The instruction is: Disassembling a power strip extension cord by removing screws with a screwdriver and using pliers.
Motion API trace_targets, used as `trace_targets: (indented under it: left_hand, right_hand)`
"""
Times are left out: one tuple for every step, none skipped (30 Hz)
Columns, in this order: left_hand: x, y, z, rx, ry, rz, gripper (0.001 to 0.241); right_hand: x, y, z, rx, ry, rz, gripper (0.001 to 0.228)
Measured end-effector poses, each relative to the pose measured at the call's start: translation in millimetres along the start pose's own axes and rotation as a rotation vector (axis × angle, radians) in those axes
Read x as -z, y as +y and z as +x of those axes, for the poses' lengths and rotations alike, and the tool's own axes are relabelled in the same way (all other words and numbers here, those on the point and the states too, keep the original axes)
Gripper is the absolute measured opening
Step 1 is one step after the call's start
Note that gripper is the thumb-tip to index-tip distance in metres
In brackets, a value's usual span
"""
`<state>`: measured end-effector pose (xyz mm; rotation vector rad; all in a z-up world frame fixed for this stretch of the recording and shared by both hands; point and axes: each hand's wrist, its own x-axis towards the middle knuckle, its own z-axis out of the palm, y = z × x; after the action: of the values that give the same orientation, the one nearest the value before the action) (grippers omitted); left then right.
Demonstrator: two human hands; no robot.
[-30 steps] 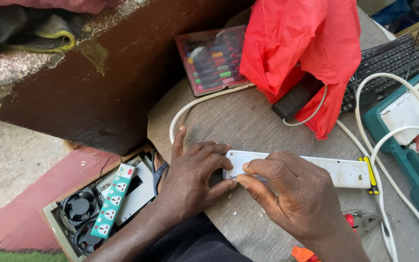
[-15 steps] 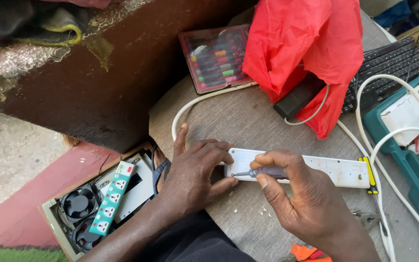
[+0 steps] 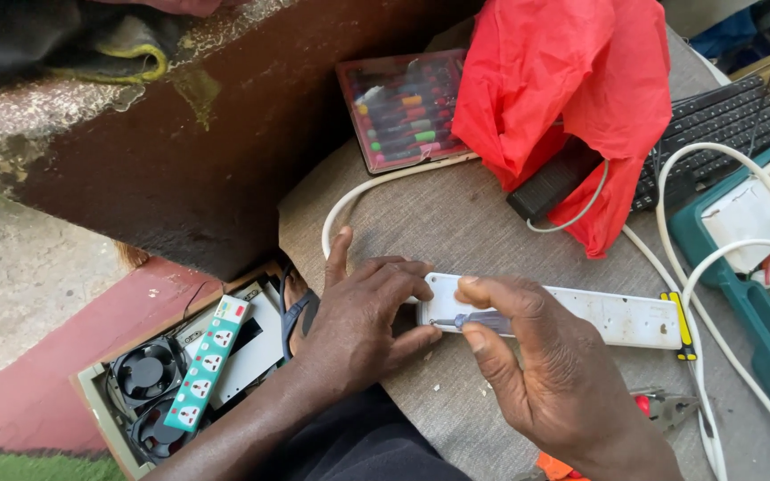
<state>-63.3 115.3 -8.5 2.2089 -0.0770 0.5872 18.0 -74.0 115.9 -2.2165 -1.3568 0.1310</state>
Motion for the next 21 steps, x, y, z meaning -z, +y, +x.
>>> trace_targets:
  left_hand:
    - [0.2, 0.1, -0.6, -0.001, -0.001, -0.005, 0.038]
    - [0.1, -0.3, -0.3, -0.009, 0.01, -0.004, 0.037]
    - [0.1, -0.5, -0.3, -0.017, 0.021, -0.004, 0.037]
    - [-0.2, -0.6, -0.3, -0.015, 0.021, -0.002, 0.037]
    - [-0.4, -0.7, -0.5, -0.01, 0.029, 0.008, 0.036]
    - [-2.6, -0.1, 0.0, -0.008, 0.036, 0.012, 0.034]
    - [-2.6, 0.9, -1.3, -0.01, 0.035, 0.007, 0.034]
    - [-1.7, 0.5, -1.2, -0.011, 0.031, 0.008, 0.035]
    - [-0.5, 0.0, -1.3, -0.013, 0.027, 0.009, 0.036]
    - [-1.6, 0.3, -2.4, -0.009, 0.03, 0.012, 0.036]
    - [-2.5, 0.5, -3.5, -0.013, 0.023, 0.012, 0.038]
    - [-2.1, -0.7, -3.0, -0.02, 0.015, 0.016, 0.039]
    - [0.8, -1.1, -3.4, -0.019, 0.017, 0.021, 0.039]
    - [0.7, -0.7, -2.8, -0.022, 0.02, 0.018, 0.04]
    - [0.1, -0.4, -2.1, -0.025, 0.023, 0.014, 0.04]
    - [0.5, -1.8, -1.5, -0.023, 0.021, 0.013, 0.04]
    - [0.5, -3.1, -1.0, -0.023, 0.02, 0.019, 0.04]
    - [-1.3, -3.0, -1.3, -0.024, 0.017, 0.02, 0.04]
    - [-3.4, -1.8, -4.1, -0.022, 0.013, 0.014, 0.04]
    - [-3.8, -2.8, -3.7, -0.035, 0.018, 0.036, 0.04]
    - [-3.7, -3.6, -3.3, -0.047, 0.024, 0.058, 0.04]
  right_hand:
    - [-1.7, 1.2, -1.3, -0.005, -0.001, -0.003, 0.036]
    - [-3.2, 3.2, -2.0, -0.012, 0.006, 0.002, 0.03]
    - [-4.8, 4.9, -2.8, -0.019, 0.013, 0.007, 0.025]
    - [-8.3, 2.1, 0.4, -0.018, 0.013, 0.009, 0.025]
    - [-11.8, -0.8, 3.6, 0.027, 0.069, -0.047, 0.022]
    - [-14.1, -3.6, 5.4, 0.068, 0.124, -0.11, 0.02]
    - [-17.6, -3.8, 4.6, 0.064, 0.123, -0.114, 0.02]
    - [-21.4, -3.0, 5.9, 0.039, 0.19, -0.195, 0.02]
    - [-25.4, -2.5, 7.3, 0.014, 0.256, -0.276, 0.021]
    - [-24.6, 0.1, 2.6, 0.018, 0.253, -0.273, 0.021]
    - [-23.9, 2.5, -1.9, -0.046, 0.231, -0.266, 0.03]
    - [-23.7, 5.2, -4.7, -0.109, 0.212, -0.258, 0.041]
    - [-19.2, 0.8, -4.8, -0.104, 0.213, -0.254, 0.041]
    - [-13.1, -2.6, -6.7, -0.164, 0.13, -0.11, 0.039]
    - [-7.1, -5.6, -8.6, -0.223, 0.046, 0.034, 0.04]
    - [-8.1, -2.5, -7.5, -0.224, 0.044, 0.036, 0.04]
    - [-9.1, 0.9, -6.7, -0.216, 0.057, 0.023, 0.044]
    - [-9.4, 3.9, -8.4, -0.213, 0.069, 0.007, 0.049]
    - [-15.3, 6.8, -10.3, -0.22, 0.066, 0.006, 0.049]
    - [-21.5, 11.0, -8.8, -0.141, 0.189, -0.131, 0.047]
    - [-27.5, 14.8, -7.0, -0.06, 0.311, -0.268, 0.046]
